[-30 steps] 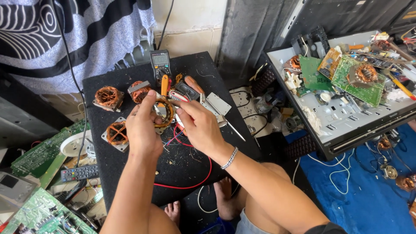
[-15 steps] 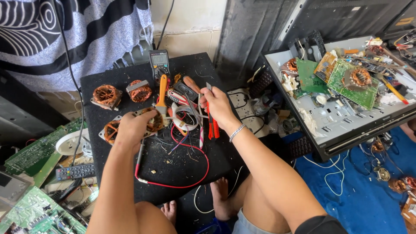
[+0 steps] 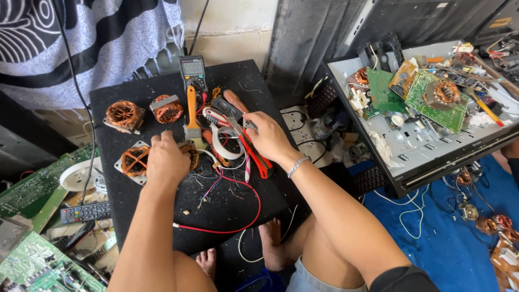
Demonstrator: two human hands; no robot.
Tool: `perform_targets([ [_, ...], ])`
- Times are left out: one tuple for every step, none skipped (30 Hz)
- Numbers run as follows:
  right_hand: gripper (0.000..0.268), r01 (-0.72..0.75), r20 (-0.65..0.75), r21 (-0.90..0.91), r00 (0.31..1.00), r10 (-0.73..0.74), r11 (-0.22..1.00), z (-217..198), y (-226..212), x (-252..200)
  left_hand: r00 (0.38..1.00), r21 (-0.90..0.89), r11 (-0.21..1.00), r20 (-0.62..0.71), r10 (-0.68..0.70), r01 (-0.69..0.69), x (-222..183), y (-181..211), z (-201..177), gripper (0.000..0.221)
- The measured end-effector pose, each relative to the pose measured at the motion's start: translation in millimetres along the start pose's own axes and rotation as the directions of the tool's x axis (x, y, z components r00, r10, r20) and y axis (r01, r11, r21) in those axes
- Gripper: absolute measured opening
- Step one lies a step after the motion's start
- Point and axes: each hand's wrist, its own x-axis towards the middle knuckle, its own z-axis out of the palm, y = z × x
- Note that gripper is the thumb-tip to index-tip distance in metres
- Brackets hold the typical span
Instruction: Diagnosing and repairing electronic coils using a multimeter and pliers on a low workbench.
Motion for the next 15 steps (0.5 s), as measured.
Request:
perform_targets([
  [0.037,0.08,-0.016,-0.07,0.997,-0.082,0.994,-1,-3,-4,1.0,0.053,0.998,0.003,0.027,-0.027,-10,11,-15,0.069],
  [0.032,0.158,-0.028,-0.14,0.986,-0.164,0.977,-1,-7,-8,0.999,0.105,0.993,0.007,0.053,-0.054,-19,22,-30,0.074],
  [0.032,0.162,-0.028,-0.137,0.985,-0.167,0.977,-1,-17,-13,0.999,0.108,0.993,0.003,0.052,-0.052,-21,25,-35,0.074],
  [0.025,0.162,0.015,-0.139,0.987,-0.161,0.977,-1,-27,-19,0.999,0.166,0.985,-0.001,0.039,-0.038,-23,27,-40,0.071],
  [0.019,0.162,0.062,-0.141,0.986,-0.155,0.977,-1,-38,-26,1.0,0.223,0.974,-0.006,0.023,-0.021,-27,29,-44,0.068],
  [0.019,0.166,0.064,-0.137,0.985,-0.159,0.977,-2,-48,-33,1.0,0.225,0.974,-0.009,0.019,-0.016,-29,29,-49,0.068],
  [0.019,0.152,0.224,-0.142,0.967,-0.118,0.978,-4,-57,-39,0.999,0.226,0.974,-0.033,0.013,-0.005,-32,29,-54,0.07],
  [0.02,0.14,0.378,-0.15,0.923,-0.074,0.979,-5,-67,-46,0.998,0.226,0.974,-0.058,0.007,0.006,-34,29,-58,0.071],
  [0.02,0.15,0.379,-0.147,0.921,-0.084,0.978,1,-60,-48,0.998,0.227,0.974,-0.067,0.002,0.013,-40,33,-64,0.071],
  [0.02,0.181,0.495,-0.214,0.868,-0.053,0.96,7,-53,-50,0.991,0.252,0.968,-0.129,0.017,0.016,-45,36,-69,0.066],
  [0.021,0.22,0.601,-0.274,0.799,-0.012,0.936,15,-47,-53,0.982,0.278,0.96,-0.188,0.03,0.024,-52,38,-75,0.062],
  [0.021,0.23,0.606,-0.268,0.795,-0.022,0.936,26,-44,-59,0.981,0.281,0.959,-0.195,0.022,0.035,-58,42,-75,0.062],
  [0.025,0.263,0.604,-0.35,0.797,0.002,0.899,34,-40,-62,0.965,0.339,0.941,-0.251,0.078,0.012,-63,47,-76,0.053],
  [0.033,0.294,0.598,-0.428,0.801,0.024,0.855,42,-36,-65,0.944,0.399,0.917,-0.302,0.136,-0.004,-68,53,-76,0.045],
  [0.033,0.307,0.602,-0.429,0.798,0.016,0.849,48,-39,-67,0.941,0.394,0.919,-0.312,0.127,0.006,-81,49,-76,0.045],
])
